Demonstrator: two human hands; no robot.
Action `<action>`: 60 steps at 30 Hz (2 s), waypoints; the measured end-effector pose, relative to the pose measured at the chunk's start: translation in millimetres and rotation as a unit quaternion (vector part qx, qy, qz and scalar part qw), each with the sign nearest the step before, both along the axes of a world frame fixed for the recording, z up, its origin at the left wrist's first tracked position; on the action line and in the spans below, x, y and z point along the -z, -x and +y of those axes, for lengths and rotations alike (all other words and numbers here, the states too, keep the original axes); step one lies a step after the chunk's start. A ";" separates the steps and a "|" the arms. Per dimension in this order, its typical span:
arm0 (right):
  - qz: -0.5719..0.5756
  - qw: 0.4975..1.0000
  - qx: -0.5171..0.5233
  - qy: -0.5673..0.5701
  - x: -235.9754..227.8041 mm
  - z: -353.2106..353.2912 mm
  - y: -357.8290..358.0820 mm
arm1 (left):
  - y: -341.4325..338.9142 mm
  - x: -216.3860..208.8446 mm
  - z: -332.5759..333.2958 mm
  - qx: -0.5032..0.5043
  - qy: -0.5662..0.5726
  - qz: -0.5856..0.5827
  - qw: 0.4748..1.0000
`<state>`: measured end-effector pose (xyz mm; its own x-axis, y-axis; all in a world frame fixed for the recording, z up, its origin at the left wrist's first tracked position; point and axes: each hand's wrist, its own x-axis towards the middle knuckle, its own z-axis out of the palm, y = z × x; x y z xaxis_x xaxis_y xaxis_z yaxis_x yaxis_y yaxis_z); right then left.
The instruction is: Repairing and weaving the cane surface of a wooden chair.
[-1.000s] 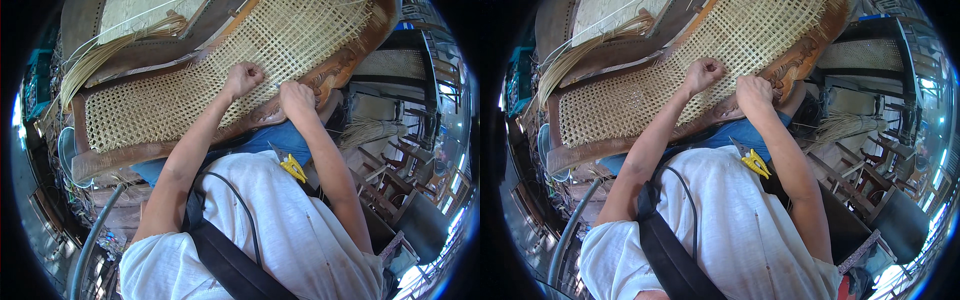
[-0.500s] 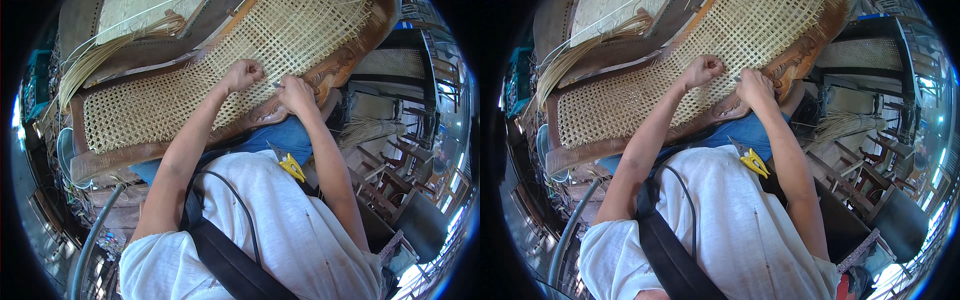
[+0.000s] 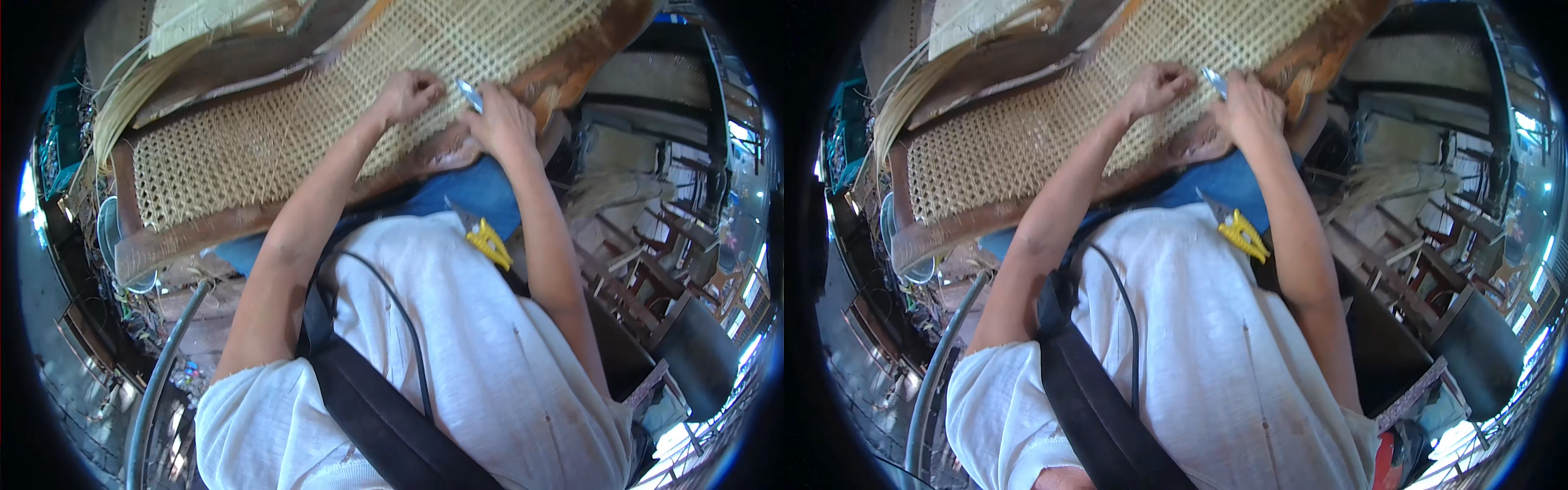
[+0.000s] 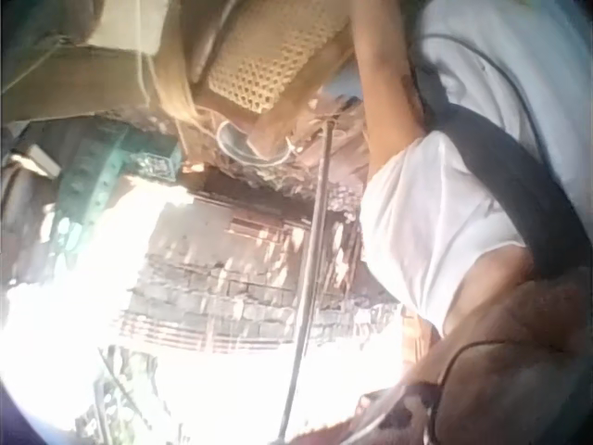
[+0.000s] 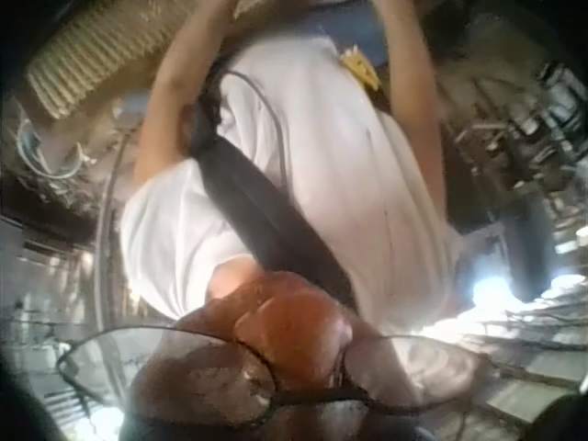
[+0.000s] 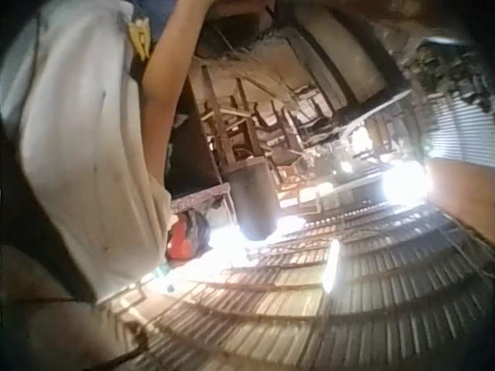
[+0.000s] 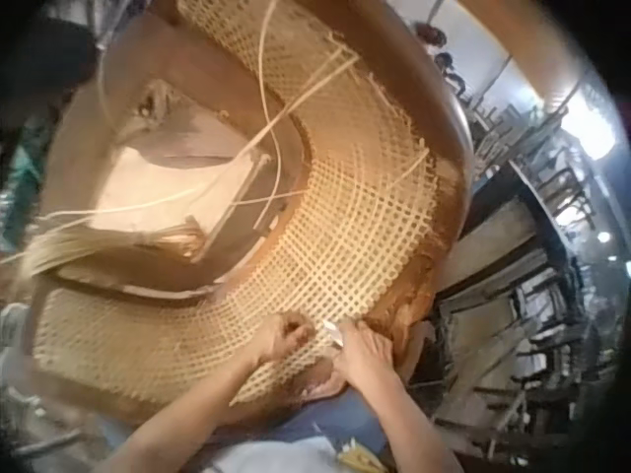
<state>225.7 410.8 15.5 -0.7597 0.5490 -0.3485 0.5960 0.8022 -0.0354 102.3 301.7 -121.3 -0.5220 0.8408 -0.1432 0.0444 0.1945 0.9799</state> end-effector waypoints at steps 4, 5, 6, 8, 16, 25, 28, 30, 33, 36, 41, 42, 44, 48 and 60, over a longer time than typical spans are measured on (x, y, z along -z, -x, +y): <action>0.081 0.996 -0.037 -0.020 39.3 -2.5 4.2 | -6.3 2.0 0.3 0.006 0.023 0.025 0.999; 0.088 0.995 -0.045 -0.024 47.3 -4.1 3.9 | -6.2 0.5 -2.2 0.020 0.038 0.044 0.998; 0.100 0.993 -0.051 -0.018 52.5 -4.9 4.4 | -8.4 -2.1 -4.1 0.017 0.034 0.052 0.998; 0.113 0.992 -0.051 -0.007 51.7 -5.3 1.2 | -12.5 -7.1 -5.6 0.012 0.032 0.068 0.997; 0.123 0.990 0.057 -0.048 -49.0 39.8 -44.9 | -27.6 -7.4 -1.9 -0.014 -0.013 0.212 0.977; 0.234 0.971 0.016 0.054 -59.1 17.9 -29.8 | -40.2 -55.8 18.8 -0.003 -0.153 -0.155 0.976; 0.080 0.995 0.038 0.049 -56.9 13.7 -21.0 | -20.8 -44.3 11.3 -0.069 -0.140 -0.221 0.963; -0.009 1.000 -0.001 0.018 -47.3 10.0 -15.9 | -12.6 -30.9 5.9 -0.091 -0.108 -0.232 0.962; -0.044 0.992 -0.109 -0.053 -27.6 3.1 -9.0 | -11.4 -13.4 4.5 -0.074 -0.094 -0.222 0.968; -0.052 0.991 -0.110 -0.054 -17.1 3.0 -2.5 | -13.8 -2.8 6.7 -0.071 -0.088 -0.195 0.974; -0.073 0.988 -0.119 -0.059 -11.1 1.2 7.2 | -13.6 5.0 7.7 -0.086 -0.090 -0.180 0.976; -0.055 0.989 -0.127 -0.055 -10.6 0.7 7.1 | -13.9 5.9 7.6 -0.092 -0.088 -0.169 0.977; -0.053 0.992 -0.103 -0.040 -9.9 0.9 4.5 | -14.2 7.5 7.4 -0.090 -0.084 -0.139 0.983; -0.040 0.998 -0.042 0.011 -12.4 8.8 0.6 | -7.8 8.3 9.5 -0.026 -0.066 -0.082 0.994; -0.049 0.999 0.006 -0.008 -30.7 10.1 -7.0 | -21.3 -2.8 6.5 -0.025 -0.068 -0.094 0.993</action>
